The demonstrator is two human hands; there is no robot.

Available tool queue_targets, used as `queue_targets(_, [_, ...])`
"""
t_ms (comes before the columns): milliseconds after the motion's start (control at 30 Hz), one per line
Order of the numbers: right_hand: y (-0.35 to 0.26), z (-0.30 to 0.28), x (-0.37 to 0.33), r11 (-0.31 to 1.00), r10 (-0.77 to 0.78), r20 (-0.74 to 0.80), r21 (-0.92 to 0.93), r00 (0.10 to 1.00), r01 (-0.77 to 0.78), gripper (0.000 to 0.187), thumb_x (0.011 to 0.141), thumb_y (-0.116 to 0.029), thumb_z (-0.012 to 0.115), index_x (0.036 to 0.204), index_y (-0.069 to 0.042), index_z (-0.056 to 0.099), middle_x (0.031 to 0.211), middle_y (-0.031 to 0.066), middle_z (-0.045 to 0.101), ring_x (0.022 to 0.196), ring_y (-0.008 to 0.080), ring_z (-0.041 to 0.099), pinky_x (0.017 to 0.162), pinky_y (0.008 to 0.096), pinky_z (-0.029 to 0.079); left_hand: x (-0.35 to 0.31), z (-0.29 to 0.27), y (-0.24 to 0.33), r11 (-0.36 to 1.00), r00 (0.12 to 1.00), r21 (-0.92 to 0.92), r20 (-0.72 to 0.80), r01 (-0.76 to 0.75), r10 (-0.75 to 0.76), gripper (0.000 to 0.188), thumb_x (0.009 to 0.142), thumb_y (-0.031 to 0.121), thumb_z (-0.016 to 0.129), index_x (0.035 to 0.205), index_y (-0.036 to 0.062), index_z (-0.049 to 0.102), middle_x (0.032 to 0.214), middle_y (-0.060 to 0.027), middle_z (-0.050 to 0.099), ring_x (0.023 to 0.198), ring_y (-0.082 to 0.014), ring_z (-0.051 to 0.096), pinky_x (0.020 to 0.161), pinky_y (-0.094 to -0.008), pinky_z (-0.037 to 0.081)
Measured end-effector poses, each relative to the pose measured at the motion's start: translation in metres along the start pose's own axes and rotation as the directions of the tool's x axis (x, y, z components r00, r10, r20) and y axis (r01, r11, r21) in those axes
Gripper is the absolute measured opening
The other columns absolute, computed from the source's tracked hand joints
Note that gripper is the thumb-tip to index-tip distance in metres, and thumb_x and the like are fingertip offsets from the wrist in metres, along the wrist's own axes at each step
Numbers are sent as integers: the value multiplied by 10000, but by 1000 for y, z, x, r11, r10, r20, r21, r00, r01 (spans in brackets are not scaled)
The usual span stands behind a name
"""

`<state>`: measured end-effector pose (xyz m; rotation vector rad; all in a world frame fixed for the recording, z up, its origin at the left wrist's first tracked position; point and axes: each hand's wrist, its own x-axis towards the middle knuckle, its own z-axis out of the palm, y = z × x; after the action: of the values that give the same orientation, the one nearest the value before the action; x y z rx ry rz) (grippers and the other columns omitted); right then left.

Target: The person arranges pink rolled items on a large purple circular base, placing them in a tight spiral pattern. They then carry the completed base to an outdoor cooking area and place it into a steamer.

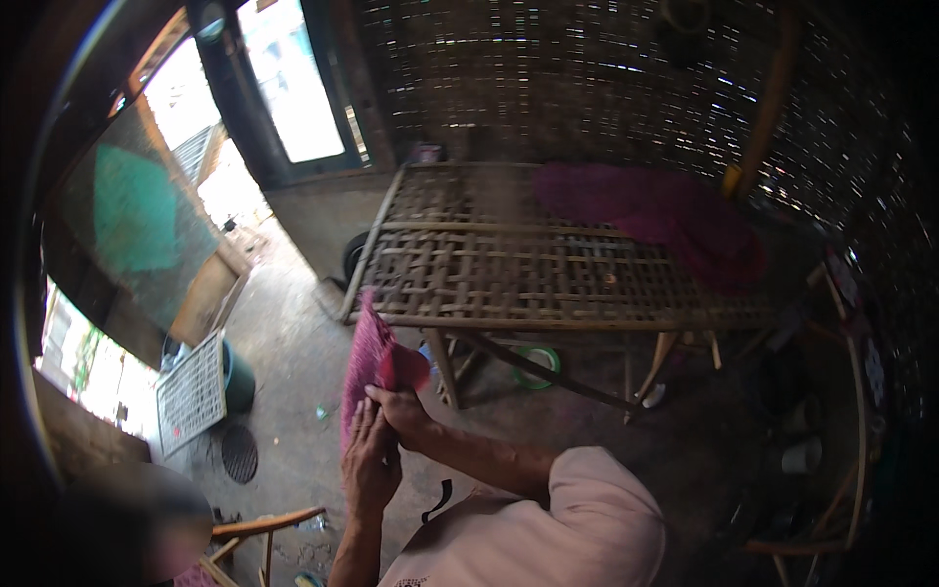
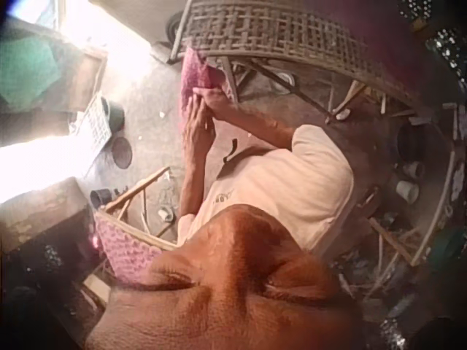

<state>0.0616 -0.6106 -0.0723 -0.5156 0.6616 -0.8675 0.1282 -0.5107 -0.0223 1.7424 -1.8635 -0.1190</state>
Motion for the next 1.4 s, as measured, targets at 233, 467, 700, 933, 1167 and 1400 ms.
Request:
queue_targets(233, [-243,-26,-3,959,-254,90,-105,963,263,271,910,-140,583,1145,-8,608,1037,120,676,946,217,665,867,369,553,10,-18,50,891,838,-311,-532,-330,125,365,798,24,581,1155,-40,624,1253,-266,582,1225,-341,542,1037,-430,400])
queue_targets(467, [-468,-184,-90,753,-643,-75,-245,762,611,328,868,-219,667,1136,-33,634,1064,90,684,923,214,679,852,361,556,-44,47,-32,777,897,-530,-65,340,-437,360,922,57,580,1275,-15,555,1282,-176,585,1180,-278,559,989,-362,452])
queue_targets(700, [-499,-456,-142,523,-815,-503,-424,287,740,633,834,-253,711,1365,-32,447,1347,101,518,1224,227,501,1049,392,408,-139,140,-170,668,679,-198,412,718,-608,455,915,272,616,1296,30,559,1284,-163,591,1166,-284,569,974,-390,456])
queue_targets(933, [-363,-562,-119,580,-801,-284,-583,-527,-569,885,839,-540,625,1437,31,310,1462,241,348,1347,362,377,1101,408,320,-213,155,-220,357,370,-102,317,929,-873,281,771,94,643,1019,-24,701,1017,-237,688,952,-315,682,868,-400,518])
queue_targets(1167, [-49,-260,-6,309,-909,-174,-892,380,329,422,983,-235,538,1307,31,494,1333,140,511,1211,231,507,1030,348,392,-305,179,-261,1,-45,209,213,978,-976,420,711,437,752,880,53,732,963,-208,688,898,-368,668,787,-457,525])
queue_targets(1400, [130,-146,49,288,288,268,-940,919,184,345,862,-244,679,1128,-25,664,1022,171,692,933,240,667,839,363,526,-310,189,-247,112,154,-179,241,977,-958,418,802,394,636,1033,54,713,1092,-161,685,1016,-293,651,874,-392,500])
